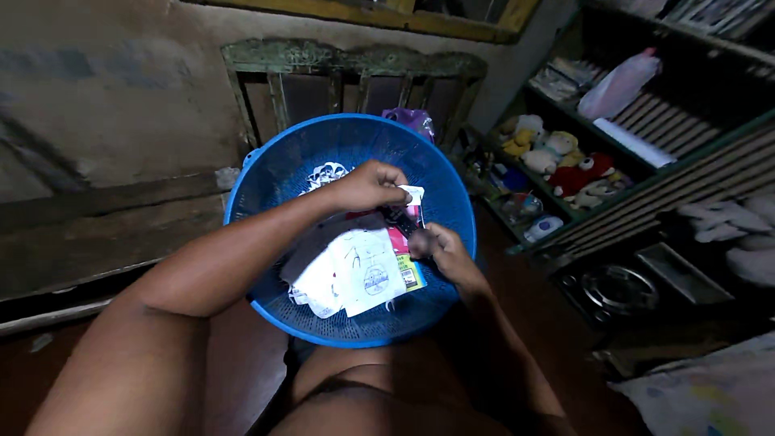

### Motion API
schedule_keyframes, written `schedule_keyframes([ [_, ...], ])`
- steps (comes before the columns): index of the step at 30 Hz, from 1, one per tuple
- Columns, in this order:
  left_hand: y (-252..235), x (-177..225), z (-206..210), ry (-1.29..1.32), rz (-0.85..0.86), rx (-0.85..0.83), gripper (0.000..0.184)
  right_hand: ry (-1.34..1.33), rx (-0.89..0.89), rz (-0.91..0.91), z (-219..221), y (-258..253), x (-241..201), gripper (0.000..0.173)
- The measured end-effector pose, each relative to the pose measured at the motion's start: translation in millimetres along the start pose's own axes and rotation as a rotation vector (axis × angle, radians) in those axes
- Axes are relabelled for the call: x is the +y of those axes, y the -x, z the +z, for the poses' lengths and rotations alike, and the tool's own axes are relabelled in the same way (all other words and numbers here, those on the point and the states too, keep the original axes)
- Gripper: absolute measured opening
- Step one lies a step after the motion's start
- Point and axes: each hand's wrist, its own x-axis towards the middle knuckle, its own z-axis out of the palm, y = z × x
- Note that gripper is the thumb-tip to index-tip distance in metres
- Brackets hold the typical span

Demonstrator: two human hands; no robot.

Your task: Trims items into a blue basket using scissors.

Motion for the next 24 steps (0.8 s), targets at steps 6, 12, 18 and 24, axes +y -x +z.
schedule_keyframes([
  [6, 3.4, -1.3, 5.5, 0.088, -0.09, -0.055, 0.013, -0.043, -0.036, -0.018, -0.8, 0.3, 2.0, 0.03],
  [12, 2.5, -0.7, 4.4, 0.088, -0.115, -0.07, 0.015, -0.083, -0.021, 0.025, -1.1, 1.0, -1.4, 0.027],
  [18, 2.7, -1.1, 4.2, 0.089, -0.115, -0.062, 0.015, -0.07, 0.009, 0.06, -2.2, 1.7, -1.7, 0.024],
  [24, 1.1, 1.2, 5.0, 0.12, -0.104, -0.092, 0.013, -0.091, 0.007, 0.039, -2.9, 0.9, 0.4, 0.025],
])
